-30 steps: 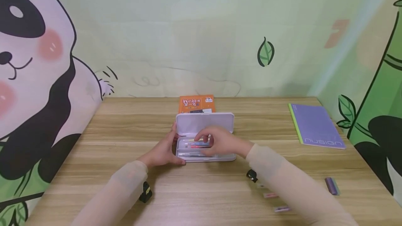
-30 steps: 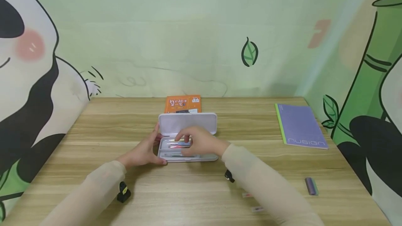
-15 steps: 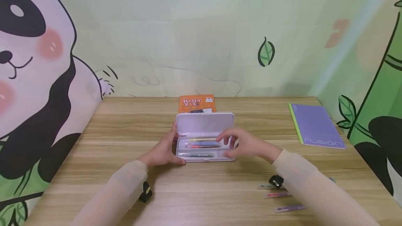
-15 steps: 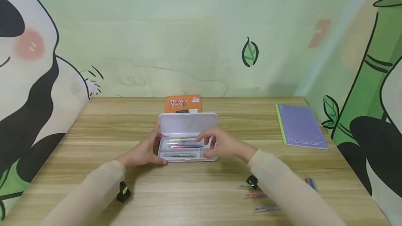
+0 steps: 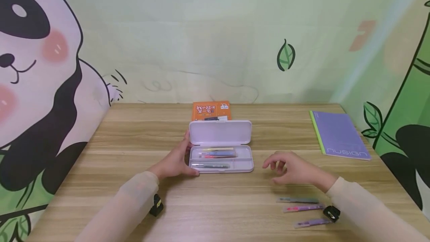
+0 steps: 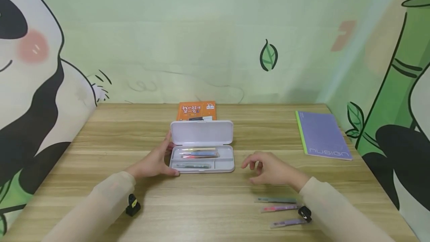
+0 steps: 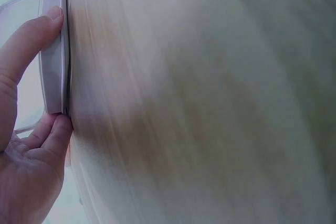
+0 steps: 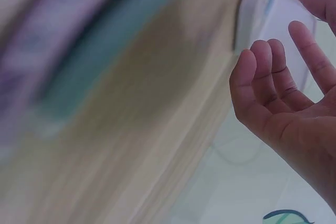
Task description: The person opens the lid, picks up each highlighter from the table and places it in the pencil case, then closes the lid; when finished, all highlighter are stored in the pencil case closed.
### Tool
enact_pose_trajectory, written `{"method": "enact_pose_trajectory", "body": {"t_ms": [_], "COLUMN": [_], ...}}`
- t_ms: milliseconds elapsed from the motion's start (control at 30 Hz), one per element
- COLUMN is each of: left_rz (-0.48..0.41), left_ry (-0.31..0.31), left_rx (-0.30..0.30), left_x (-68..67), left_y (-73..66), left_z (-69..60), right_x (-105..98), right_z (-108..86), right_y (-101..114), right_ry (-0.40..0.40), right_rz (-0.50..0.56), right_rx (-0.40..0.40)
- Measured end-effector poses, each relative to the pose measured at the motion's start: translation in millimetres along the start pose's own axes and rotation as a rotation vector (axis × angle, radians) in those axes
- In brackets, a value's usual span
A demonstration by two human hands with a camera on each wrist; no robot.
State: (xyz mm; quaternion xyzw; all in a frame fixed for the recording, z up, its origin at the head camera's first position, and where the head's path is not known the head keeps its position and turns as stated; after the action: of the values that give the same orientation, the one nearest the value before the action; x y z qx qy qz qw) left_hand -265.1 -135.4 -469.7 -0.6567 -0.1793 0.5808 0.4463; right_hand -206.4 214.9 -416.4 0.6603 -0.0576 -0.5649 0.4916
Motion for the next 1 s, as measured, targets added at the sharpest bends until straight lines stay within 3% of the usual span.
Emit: {"method": "enact_pose_trajectory", "body": {"t_ms": [200,400,800,1000], "left_rz": [-0.007,-0.013,-0.017,-0.02], "left_ry": [0.001,0.005,0.005,0.003], "left_rx": [-0.004,-0.003,0.01,-0.004], "left_x": [-0.4,-0.2,0.5,0.1], "left_y": [0.0,0.4,-1.6,-2.7], "left_z": [0.3,0.0,-0.5,-0.9], "right_x": [-2.0,-1.2,2.5,5.0], "right_z": [-29.4,-47.8,-59.2,-63.0], "right_y": [-6.7,-11.6,-16.8,-17.7], "right_ry": [-0.011,0.014,-0.008,0.021], "right_rz": [-0.097,-0.133,-0.132,-0.089], "right_rx": [-0.104,-0.08,-0.119,-0.082]}}
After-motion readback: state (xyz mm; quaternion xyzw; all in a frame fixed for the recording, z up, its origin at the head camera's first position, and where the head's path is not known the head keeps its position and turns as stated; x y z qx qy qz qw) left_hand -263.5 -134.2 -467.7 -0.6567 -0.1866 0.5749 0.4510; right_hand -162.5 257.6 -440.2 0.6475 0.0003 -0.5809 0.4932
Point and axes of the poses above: each hand's wrist, its own z-axis towards the middle knuckle, its own x-axis out of the palm, y = z × x, the point moved 4 cm from there along z, towards the middle knuckle, and after that the axes turned 7 degrees about -y, right-handed, at the moved point
